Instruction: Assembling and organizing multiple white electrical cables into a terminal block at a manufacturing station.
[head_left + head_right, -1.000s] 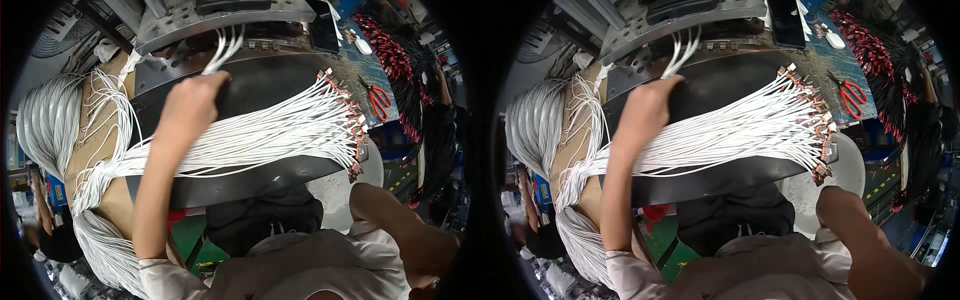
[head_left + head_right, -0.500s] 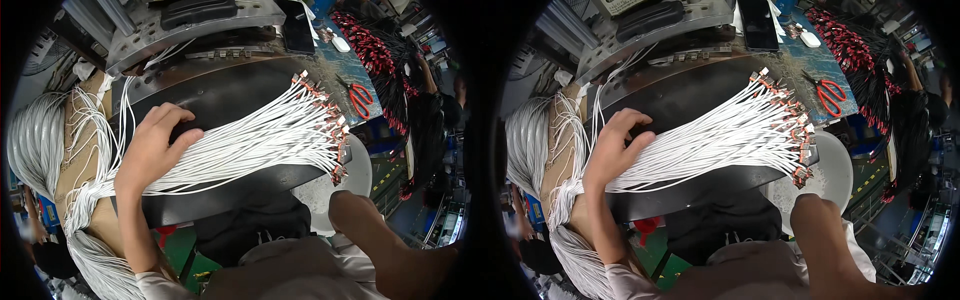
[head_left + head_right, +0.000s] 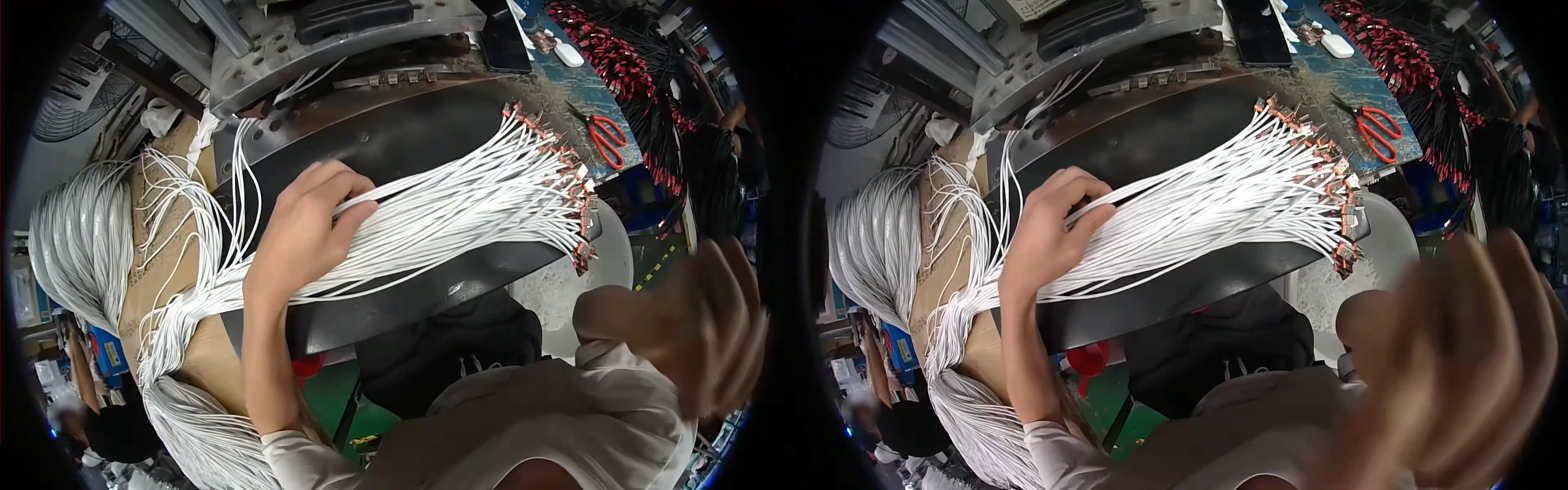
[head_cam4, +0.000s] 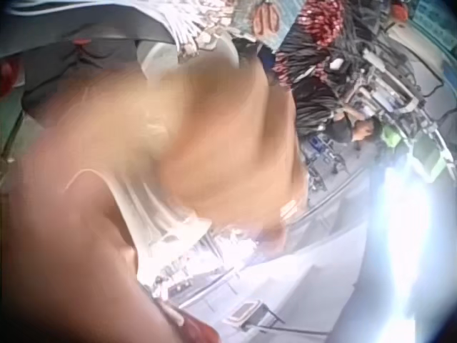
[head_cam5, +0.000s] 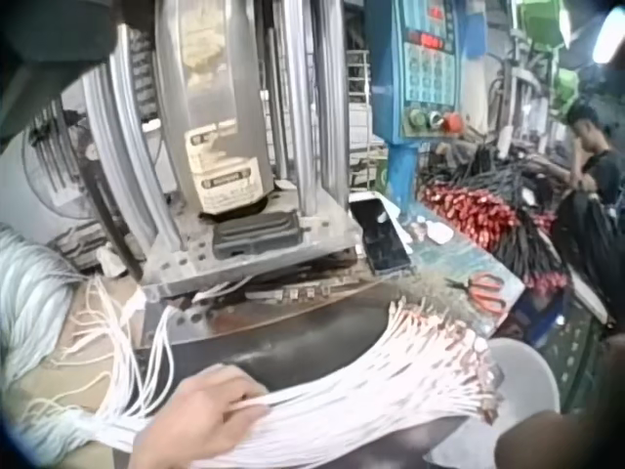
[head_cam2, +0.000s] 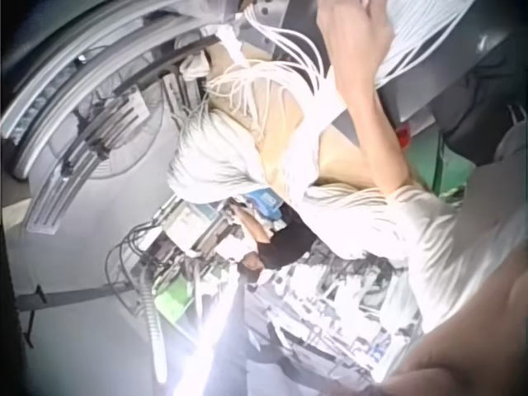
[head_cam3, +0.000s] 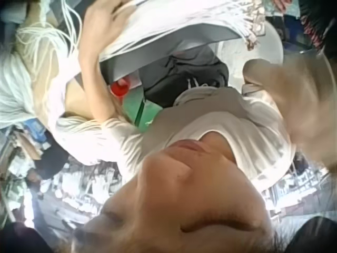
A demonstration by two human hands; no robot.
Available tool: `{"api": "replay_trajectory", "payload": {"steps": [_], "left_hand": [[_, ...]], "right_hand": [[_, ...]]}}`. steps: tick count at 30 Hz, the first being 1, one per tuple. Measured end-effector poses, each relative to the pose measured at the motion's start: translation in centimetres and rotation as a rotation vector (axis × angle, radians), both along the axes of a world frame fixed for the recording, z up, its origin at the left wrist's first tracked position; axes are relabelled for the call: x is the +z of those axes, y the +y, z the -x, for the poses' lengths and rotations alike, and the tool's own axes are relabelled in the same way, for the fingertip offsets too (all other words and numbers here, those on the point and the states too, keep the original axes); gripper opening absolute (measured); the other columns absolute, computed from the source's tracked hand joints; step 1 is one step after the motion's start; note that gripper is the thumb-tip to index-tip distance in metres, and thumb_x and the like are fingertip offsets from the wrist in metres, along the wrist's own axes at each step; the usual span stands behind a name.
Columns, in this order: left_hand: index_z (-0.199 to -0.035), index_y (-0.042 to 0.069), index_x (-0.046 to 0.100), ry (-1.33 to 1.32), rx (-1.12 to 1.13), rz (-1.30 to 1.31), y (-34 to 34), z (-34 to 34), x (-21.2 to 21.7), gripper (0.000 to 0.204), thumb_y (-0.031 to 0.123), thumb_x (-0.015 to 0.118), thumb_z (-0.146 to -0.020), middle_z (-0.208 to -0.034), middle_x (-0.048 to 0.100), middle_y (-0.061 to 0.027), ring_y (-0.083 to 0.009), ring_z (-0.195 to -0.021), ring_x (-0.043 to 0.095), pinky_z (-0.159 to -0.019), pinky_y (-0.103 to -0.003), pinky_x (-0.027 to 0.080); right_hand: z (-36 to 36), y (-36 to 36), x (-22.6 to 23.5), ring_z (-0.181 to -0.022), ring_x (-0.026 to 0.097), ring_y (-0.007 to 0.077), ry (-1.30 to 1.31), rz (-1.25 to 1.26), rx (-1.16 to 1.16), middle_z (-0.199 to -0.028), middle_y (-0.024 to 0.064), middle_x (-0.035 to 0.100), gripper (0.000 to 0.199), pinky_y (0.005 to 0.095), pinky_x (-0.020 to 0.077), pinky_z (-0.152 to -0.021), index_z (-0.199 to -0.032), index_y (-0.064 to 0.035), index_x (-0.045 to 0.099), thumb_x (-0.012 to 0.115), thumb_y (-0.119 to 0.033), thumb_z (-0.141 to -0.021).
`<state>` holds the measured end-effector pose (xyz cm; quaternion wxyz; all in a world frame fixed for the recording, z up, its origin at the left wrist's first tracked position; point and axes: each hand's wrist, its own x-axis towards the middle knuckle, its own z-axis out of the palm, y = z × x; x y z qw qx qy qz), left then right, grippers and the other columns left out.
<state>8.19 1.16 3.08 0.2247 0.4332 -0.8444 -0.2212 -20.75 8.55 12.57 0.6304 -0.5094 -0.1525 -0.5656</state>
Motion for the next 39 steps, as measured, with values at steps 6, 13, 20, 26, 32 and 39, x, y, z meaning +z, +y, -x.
{"api": "replay_trajectory", "payload": {"steps": [6, 13, 20, 26, 32, 39], "left_hand": [[-0.09, -0.003, 0.068, 0.278, 0.124, 0.161, 0.6, 0.2, -0.7, 0.01, 0.0, 0.071, -0.081, -0.088, 0.064, -0.0141, -0.0317, -0.078, 0.062, -0.071, -0.036, 0.05], [-0.096, -0.003, 0.065, 0.295, 0.119, 0.367, -0.2, -0.7, -1.8, 0.011, 0.001, 0.07, -0.086, -0.082, 0.064, -0.0085, -0.0197, -0.072, 0.06, -0.064, -0.03, 0.047], [-0.112, -0.002, 0.064, 0.887, 0.318, -0.395, -1.3, -3.0, -0.2, 0.02, 0.013, 0.063, -0.098, -0.074, 0.057, 0.0003, -0.0051, -0.06, 0.047, -0.051, -0.021, 0.034], [-0.107, -0.003, 0.063, 0.597, -0.311, -1.05, -4.0, 4.6, 2.8, 0.023, 0.019, 0.058, -0.102, -0.072, 0.056, 0.001, -0.0038, -0.058, 0.042, -0.051, -0.02, 0.033], [-0.111, -0.002, 0.062, 0.816, -0.176, -1.125, -3.1, 14.1, -0.2, 0.021, 0.017, 0.056, -0.102, -0.085, 0.062, -0.0031, -0.0051, -0.065, 0.046, -0.056, -0.021, 0.037], [-0.119, -0.001, 0.06, 0.884, 0.062, -0.957, -2.9, 10.7, -1.0, 0.025, 0.018, 0.056, -0.103, -0.09, 0.063, -0.0054, -0.0068, -0.065, 0.047, -0.057, -0.022, 0.038]], "right_hand": [[-4.6, -11.6, -7.8, -0.078, 0.069, 0.0326, 1.161, 0.566, -0.733, -0.082, 0.0181, 0.068, 0.037, 0.0411, 0.0541, -0.08, -0.113, 0.006, 0.061, 0.068, -0.022, -0.09], [-0.3, -16.6, -4.6, -0.074, 0.067, 0.0295, 2.04, 0.68, -0.465, -0.073, 0.015, 0.068, 0.029, 0.04, 0.0494, -0.066, -0.095, 0.0033, 0.069, 0.07, -0.025, -0.09], [1.5, -16.5, -4.8, -0.066, 0.061, 0.0121, 1.644, 0.126, -0.172, -0.071, 0.005, 0.065, 0.027, 0.0297, 0.0461, -0.057, -0.095, 0.0012, 0.071, 0.069, -0.026, -0.094], [9.5, -18.9, -2.8, -0.065, 0.057, 0.0064, 1.459, -0.206, -0.076, -0.079, 0.0018, 0.065, 0.03, 0.023, 0.0445, -0.057, -0.096, 0.0018, 0.07, 0.069, -0.028, -0.094], [7.9, -19.2, -5.8, -0.07, 0.058, 0.0066, 1.561, -0.03, -0.157, -0.086, 0.0029, 0.066, 0.034, 0.0231, 0.0468, -0.06, -0.105, 0.0032, 0.068, 0.068, -0.03, -0.095], [1.0, -17.8, -8.0, -0.089, 0.063, 0.0173, 1.517, 0.091, -0.123, -0.108, 0.0139, 0.066, 0.052, 0.0306, 0.0503, -0.075, -0.126, 0.0016, 0.059, 0.055, -0.043, -0.1]]}}
